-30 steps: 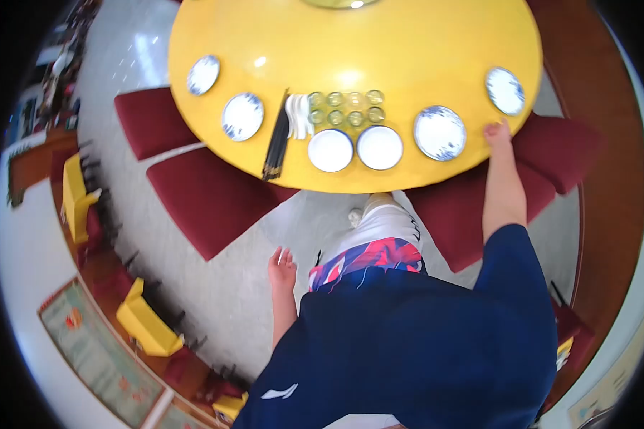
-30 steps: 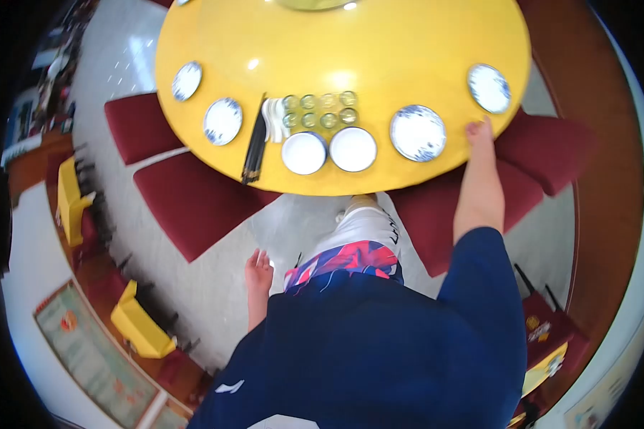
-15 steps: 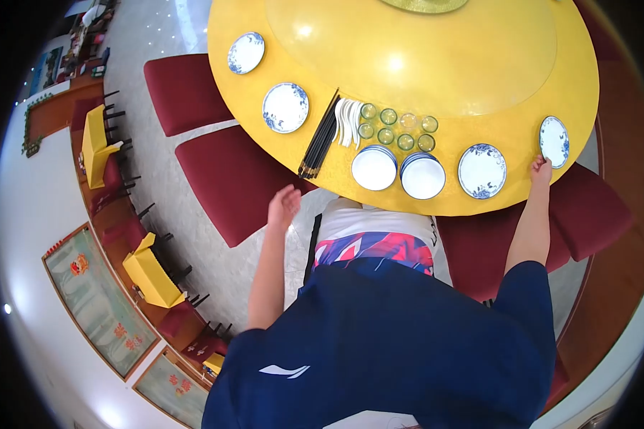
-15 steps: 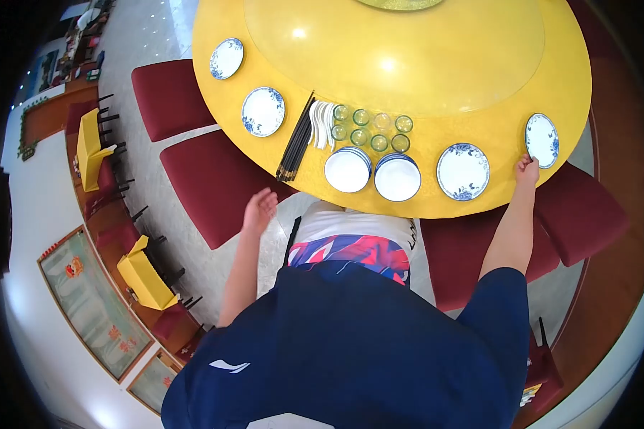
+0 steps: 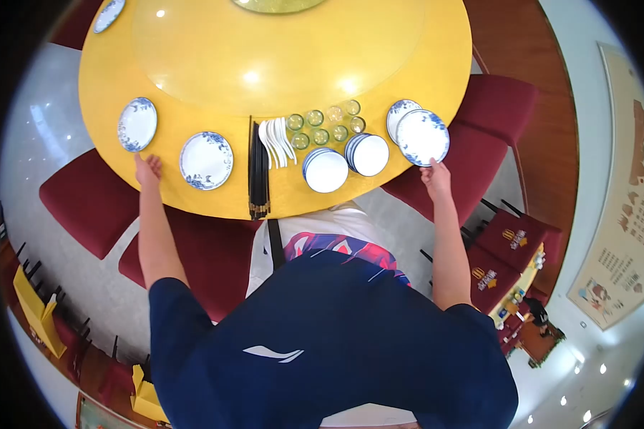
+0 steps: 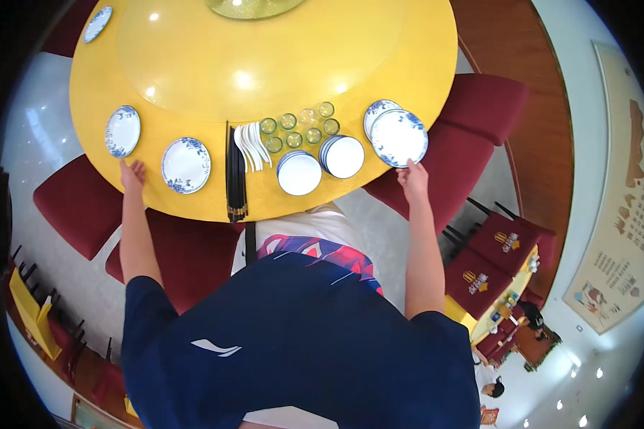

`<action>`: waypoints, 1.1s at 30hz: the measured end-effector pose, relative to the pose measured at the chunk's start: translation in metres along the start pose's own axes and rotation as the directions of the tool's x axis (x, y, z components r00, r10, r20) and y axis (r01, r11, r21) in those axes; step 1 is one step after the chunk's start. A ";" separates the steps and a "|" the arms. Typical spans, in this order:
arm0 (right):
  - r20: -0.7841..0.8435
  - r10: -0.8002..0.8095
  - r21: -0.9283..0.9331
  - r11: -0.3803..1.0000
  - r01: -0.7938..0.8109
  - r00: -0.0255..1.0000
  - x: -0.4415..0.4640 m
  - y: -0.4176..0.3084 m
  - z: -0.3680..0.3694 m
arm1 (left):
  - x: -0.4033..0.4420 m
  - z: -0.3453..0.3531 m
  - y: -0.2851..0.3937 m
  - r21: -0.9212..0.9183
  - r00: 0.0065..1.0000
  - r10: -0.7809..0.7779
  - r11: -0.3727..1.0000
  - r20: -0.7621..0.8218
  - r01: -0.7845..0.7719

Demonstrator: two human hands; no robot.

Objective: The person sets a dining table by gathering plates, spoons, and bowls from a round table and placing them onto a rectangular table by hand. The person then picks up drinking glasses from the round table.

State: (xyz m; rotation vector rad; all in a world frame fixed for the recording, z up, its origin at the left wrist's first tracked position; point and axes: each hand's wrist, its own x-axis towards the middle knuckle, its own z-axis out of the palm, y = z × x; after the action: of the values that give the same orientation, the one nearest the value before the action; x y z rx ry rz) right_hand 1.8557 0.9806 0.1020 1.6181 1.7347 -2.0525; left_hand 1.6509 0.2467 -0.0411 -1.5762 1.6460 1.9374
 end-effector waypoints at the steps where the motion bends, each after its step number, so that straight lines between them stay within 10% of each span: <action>1: 0.006 0.026 -0.007 1.000 -0.026 1.000 -0.007 0.007 0.003 | -0.003 0.005 0.007 0.042 1.000 0.026 0.999 -0.001 -0.025; 10: -0.050 0.093 -0.021 0.995 -0.094 0.994 0.001 0.031 -0.011 | 0.052 0.012 -0.007 -0.082 0.988 0.152 0.985 0.003 -0.152; 23: 0.096 0.191 0.023 0.981 -0.194 0.977 0.089 0.033 -0.018 | -0.196 0.020 -0.134 -0.096 0.987 0.079 0.991 -0.137 -0.093; 33: 0.032 0.102 -0.454 0.888 -0.077 0.994 0.116 0.027 -0.015 | -0.213 0.030 -0.176 -0.140 0.991 0.013 0.990 -0.130 -0.031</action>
State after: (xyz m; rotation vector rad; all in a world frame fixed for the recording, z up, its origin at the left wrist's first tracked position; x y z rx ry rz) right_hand 1.8268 1.0468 0.0060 1.4454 1.8933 -1.4815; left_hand 1.8448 0.4410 0.0056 -1.7777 1.6107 2.0449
